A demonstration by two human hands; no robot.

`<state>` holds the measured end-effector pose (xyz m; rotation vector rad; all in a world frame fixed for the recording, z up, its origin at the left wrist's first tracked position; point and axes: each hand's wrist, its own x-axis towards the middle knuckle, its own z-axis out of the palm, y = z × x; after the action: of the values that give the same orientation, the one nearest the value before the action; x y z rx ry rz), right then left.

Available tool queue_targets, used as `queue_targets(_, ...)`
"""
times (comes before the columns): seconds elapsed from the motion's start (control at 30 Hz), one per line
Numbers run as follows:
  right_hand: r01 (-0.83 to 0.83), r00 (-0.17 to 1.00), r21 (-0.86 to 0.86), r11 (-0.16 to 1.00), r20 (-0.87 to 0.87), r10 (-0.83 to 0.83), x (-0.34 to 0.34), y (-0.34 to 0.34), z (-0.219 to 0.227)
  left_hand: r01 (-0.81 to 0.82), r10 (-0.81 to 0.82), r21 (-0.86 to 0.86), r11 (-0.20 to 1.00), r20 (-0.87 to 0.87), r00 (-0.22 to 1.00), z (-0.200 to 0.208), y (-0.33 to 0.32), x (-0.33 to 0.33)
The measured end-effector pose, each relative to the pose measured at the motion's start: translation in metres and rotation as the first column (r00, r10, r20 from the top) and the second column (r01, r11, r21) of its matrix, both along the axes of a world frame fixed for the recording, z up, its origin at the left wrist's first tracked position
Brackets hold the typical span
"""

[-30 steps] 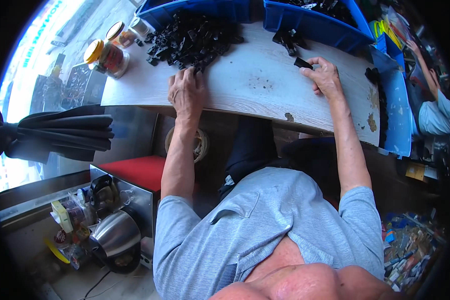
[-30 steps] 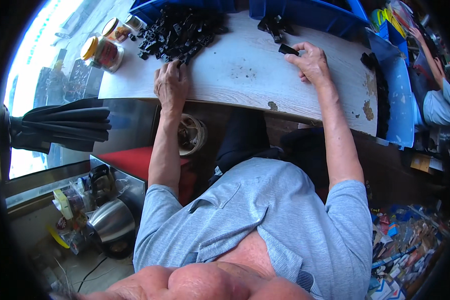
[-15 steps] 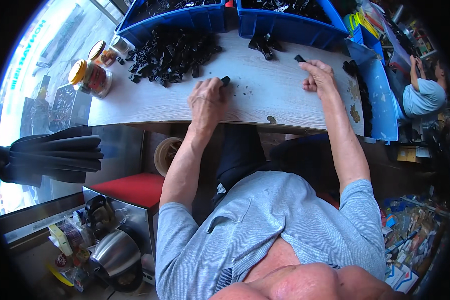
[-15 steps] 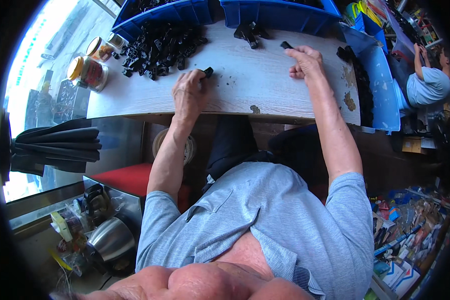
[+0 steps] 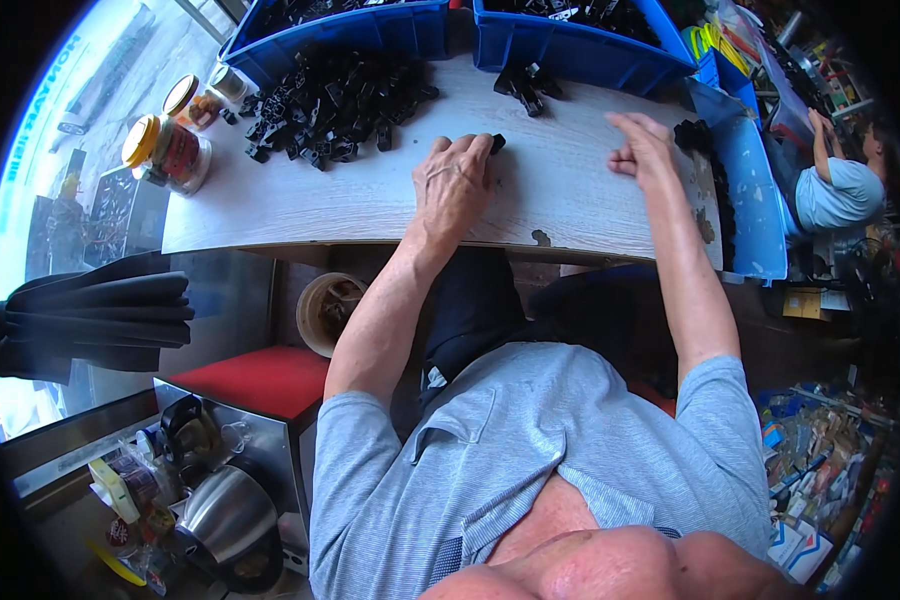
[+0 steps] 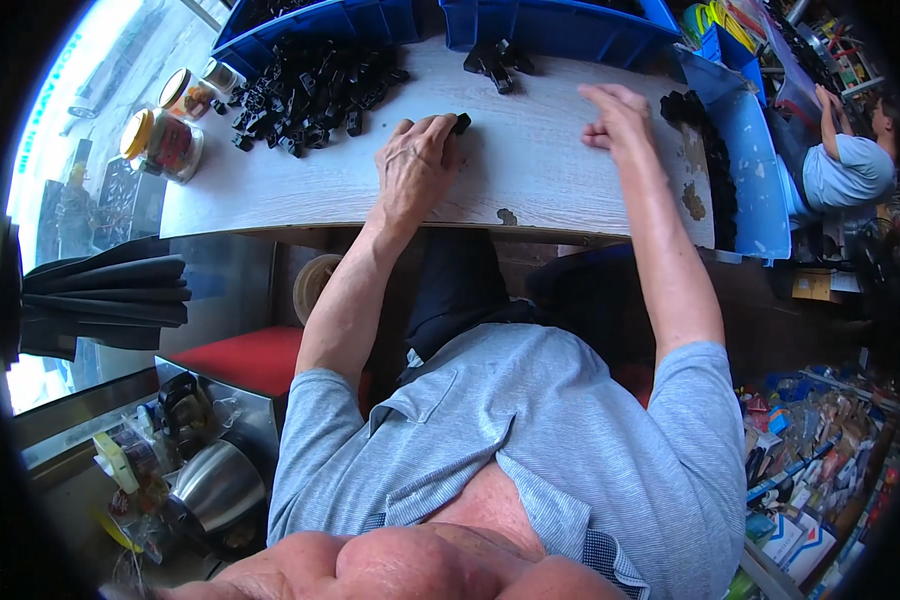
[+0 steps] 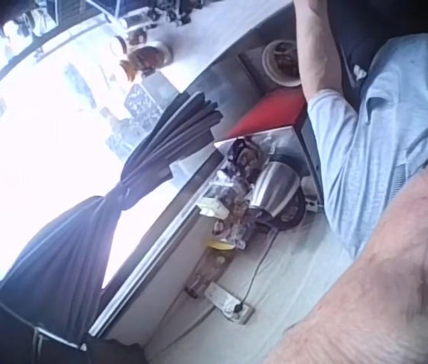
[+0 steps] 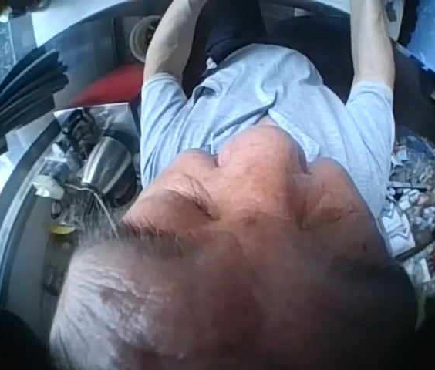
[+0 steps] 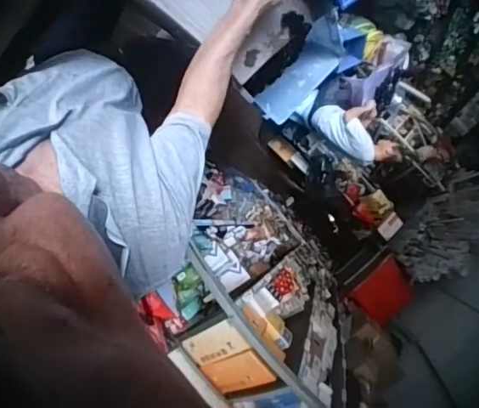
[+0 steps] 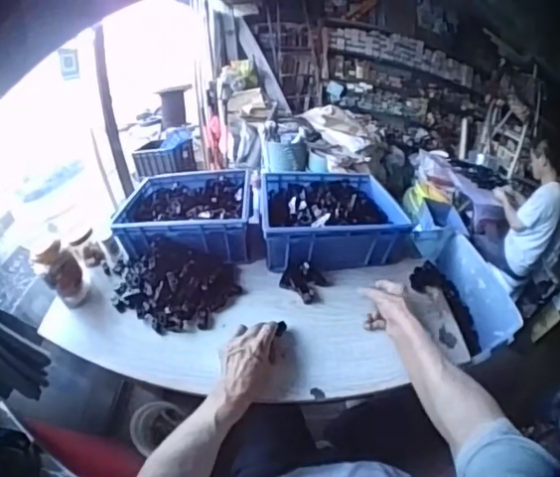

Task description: The person is assembling or sorting small plastic black parts at a workbench.

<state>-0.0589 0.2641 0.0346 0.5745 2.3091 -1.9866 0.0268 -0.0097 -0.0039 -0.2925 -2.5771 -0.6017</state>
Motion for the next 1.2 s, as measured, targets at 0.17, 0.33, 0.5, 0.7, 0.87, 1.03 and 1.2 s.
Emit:
queue_targets(0.17,-0.118,0.993,0.111,0.987,0.016,0.117,-0.024,-0.045,-0.004,0.003,-0.002,0.039,0.999,-0.024,1.000,-0.001,-0.002,-0.002)
queue_targets(0.33,-0.193,0.981,0.178,0.965,-0.001,0.196,-0.040,-0.068,-0.005,0.000,0.004,0.084,0.996,-0.040,0.999,-0.004,-0.003,-0.005)
queue_targets(0.5,-0.222,0.974,0.168,0.960,0.073,0.213,-0.045,-0.064,-0.009,0.020,-0.014,0.136,0.990,-0.049,0.999,-0.006,-0.005,-0.007)
queue_targets(0.7,-0.318,0.947,0.139,0.938,0.086,0.308,-0.017,-0.040,-0.006,0.030,-0.021,0.240,0.970,-0.038,0.999,-0.002,-0.008,-0.005)
queue_targets(0.87,-0.339,0.941,0.133,0.931,0.066,0.333,0.013,-0.033,-0.001,0.066,-0.067,0.331,0.941,-0.009,0.998,-0.002,-0.011,-0.002)
queue_targets(1.03,-0.319,0.947,0.126,0.939,-0.008,0.322,0.024,-0.031,-0.001,0.147,-0.096,0.316,0.937,-0.171,0.980,-0.004,-0.002,-0.005)
queue_targets(1.2,-0.448,0.894,0.268,0.853,0.125,0.430,0.023,-0.047,0.007,0.203,-0.144,0.306,0.930,-0.203,0.969,0.003,0.032,-0.017)
